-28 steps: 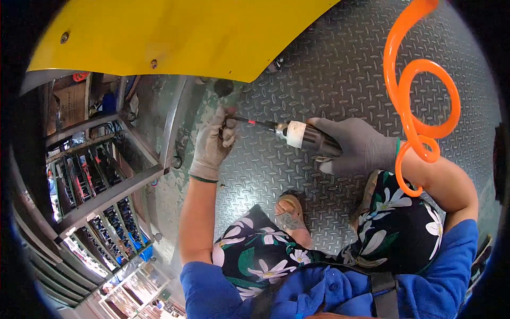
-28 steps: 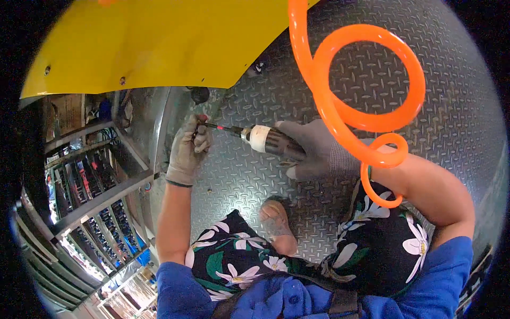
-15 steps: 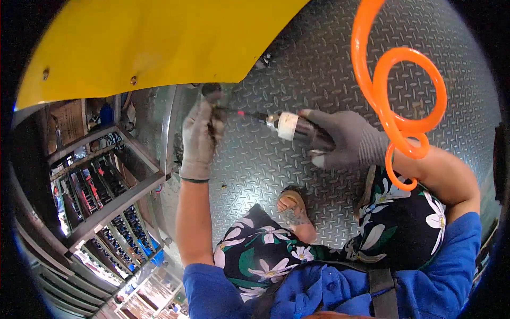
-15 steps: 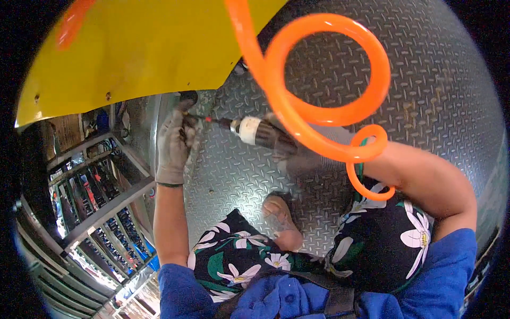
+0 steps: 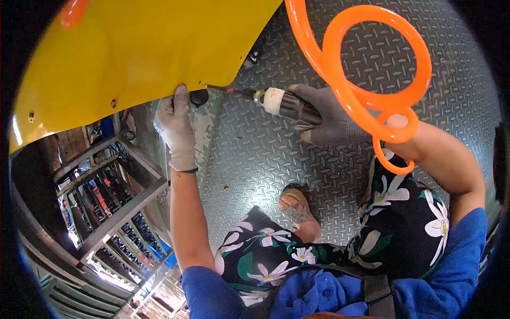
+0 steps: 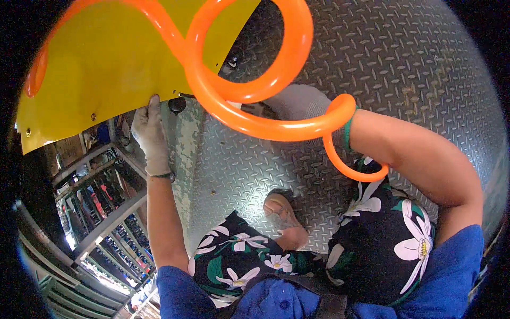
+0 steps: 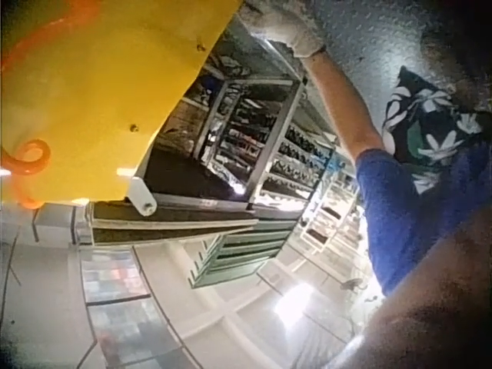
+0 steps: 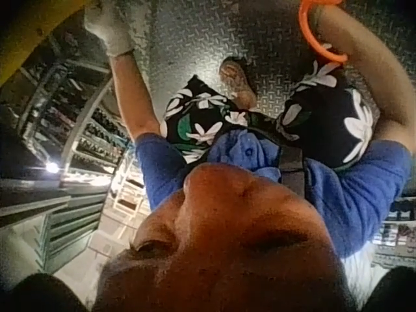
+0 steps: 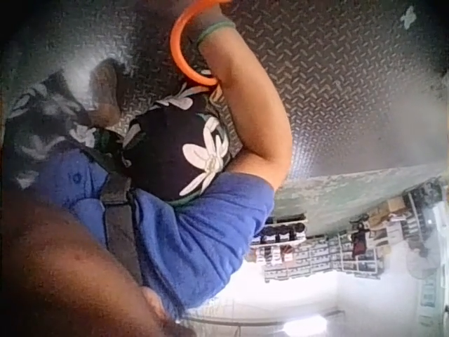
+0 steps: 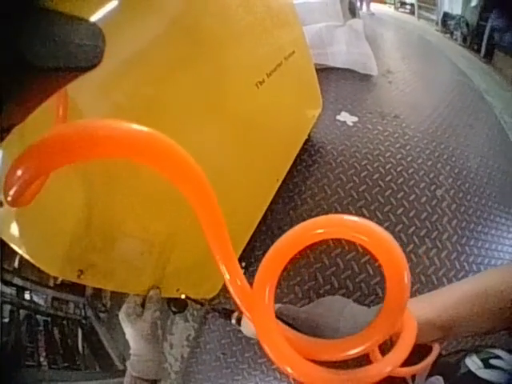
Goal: Assembling a yellow metal electronic housing using a pneumatic screwdriver.
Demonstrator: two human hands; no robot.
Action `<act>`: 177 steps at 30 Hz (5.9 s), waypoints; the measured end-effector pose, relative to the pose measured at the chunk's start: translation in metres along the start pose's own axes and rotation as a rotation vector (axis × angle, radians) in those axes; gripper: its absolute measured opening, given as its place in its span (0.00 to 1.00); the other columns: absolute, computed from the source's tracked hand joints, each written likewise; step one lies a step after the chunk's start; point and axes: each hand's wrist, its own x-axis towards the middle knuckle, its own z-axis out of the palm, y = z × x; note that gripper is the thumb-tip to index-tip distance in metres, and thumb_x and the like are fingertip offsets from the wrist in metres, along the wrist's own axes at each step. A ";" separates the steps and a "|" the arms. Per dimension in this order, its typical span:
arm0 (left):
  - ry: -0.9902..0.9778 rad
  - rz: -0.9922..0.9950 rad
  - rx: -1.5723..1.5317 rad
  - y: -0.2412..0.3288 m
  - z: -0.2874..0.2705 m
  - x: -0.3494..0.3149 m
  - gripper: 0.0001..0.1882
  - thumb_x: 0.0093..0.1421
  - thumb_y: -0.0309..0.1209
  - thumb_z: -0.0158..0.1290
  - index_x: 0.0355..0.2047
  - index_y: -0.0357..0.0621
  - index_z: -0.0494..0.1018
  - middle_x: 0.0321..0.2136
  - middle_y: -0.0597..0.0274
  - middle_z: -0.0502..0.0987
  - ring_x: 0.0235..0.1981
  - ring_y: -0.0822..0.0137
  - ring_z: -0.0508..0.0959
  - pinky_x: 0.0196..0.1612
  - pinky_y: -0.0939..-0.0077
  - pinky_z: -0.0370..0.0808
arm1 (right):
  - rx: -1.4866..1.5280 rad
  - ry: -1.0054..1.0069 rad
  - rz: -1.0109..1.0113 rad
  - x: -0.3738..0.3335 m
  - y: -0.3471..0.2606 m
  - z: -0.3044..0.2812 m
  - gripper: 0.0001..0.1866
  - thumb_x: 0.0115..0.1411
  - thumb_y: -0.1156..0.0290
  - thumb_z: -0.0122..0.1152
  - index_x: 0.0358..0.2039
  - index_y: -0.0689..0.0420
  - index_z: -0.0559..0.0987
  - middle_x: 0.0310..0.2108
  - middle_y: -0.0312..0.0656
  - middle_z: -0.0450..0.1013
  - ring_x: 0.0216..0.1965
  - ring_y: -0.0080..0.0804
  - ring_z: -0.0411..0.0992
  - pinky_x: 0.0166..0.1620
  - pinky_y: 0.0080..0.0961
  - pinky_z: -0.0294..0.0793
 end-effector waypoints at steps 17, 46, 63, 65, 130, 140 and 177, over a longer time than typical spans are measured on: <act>-0.032 0.076 0.164 -0.009 -0.010 -0.002 0.10 0.65 0.33 0.55 0.38 0.37 0.78 0.25 0.56 0.77 0.25 0.62 0.76 0.32 0.68 0.71 | -0.205 -0.227 0.183 0.036 -0.037 -0.041 0.44 0.48 0.62 0.70 0.64 0.57 0.61 0.38 0.53 0.77 0.41 0.51 0.78 0.44 0.39 0.77; -0.141 0.217 0.244 -0.111 0.059 -0.005 0.11 0.64 0.35 0.47 0.39 0.43 0.73 0.25 0.58 0.81 0.27 0.56 0.82 0.29 0.56 0.77 | -0.637 -0.253 0.205 0.053 -0.060 -0.031 0.49 0.45 0.72 0.73 0.67 0.62 0.58 0.45 0.40 0.74 0.41 0.24 0.71 0.47 0.24 0.73; -0.046 0.033 -0.008 -0.118 0.047 -0.025 0.15 0.64 0.35 0.45 0.46 0.42 0.74 0.26 0.54 0.80 0.29 0.54 0.82 0.33 0.58 0.77 | -0.690 -0.273 0.118 0.048 -0.037 -0.011 0.52 0.44 0.64 0.77 0.67 0.58 0.58 0.51 0.49 0.75 0.49 0.43 0.78 0.49 0.31 0.78; 0.013 -0.003 -0.127 -0.124 0.034 -0.026 0.16 0.64 0.36 0.46 0.45 0.43 0.75 0.28 0.51 0.80 0.31 0.51 0.82 0.34 0.58 0.77 | -0.680 -0.250 0.047 0.055 -0.039 -0.008 0.52 0.44 0.64 0.77 0.67 0.59 0.58 0.50 0.51 0.75 0.49 0.44 0.78 0.49 0.32 0.78; -0.041 -0.226 0.217 -0.112 0.048 0.024 0.10 0.59 0.30 0.47 0.40 0.47 0.74 0.31 0.56 0.81 0.31 0.55 0.84 0.30 0.57 0.78 | -0.183 -0.258 0.821 0.028 -0.109 0.007 0.56 0.41 0.61 0.81 0.68 0.57 0.57 0.49 0.44 0.73 0.50 0.34 0.74 0.54 0.34 0.72; -0.095 -0.236 0.181 -0.113 0.046 0.022 0.14 0.59 0.29 0.45 0.46 0.44 0.73 0.35 0.49 0.81 0.35 0.51 0.83 0.35 0.57 0.78 | 0.116 -0.147 0.673 0.011 -0.109 0.046 0.49 0.48 0.68 0.76 0.66 0.62 0.57 0.58 0.42 0.65 0.59 0.29 0.63 0.63 0.32 0.61; -0.130 -0.258 0.242 -0.114 0.049 0.022 0.15 0.60 0.32 0.47 0.47 0.45 0.72 0.35 0.54 0.81 0.36 0.53 0.83 0.36 0.58 0.78 | -0.280 -0.308 0.825 0.031 -0.108 -0.006 0.48 0.43 0.64 0.80 0.63 0.58 0.63 0.40 0.33 0.70 0.38 0.22 0.67 0.44 0.26 0.73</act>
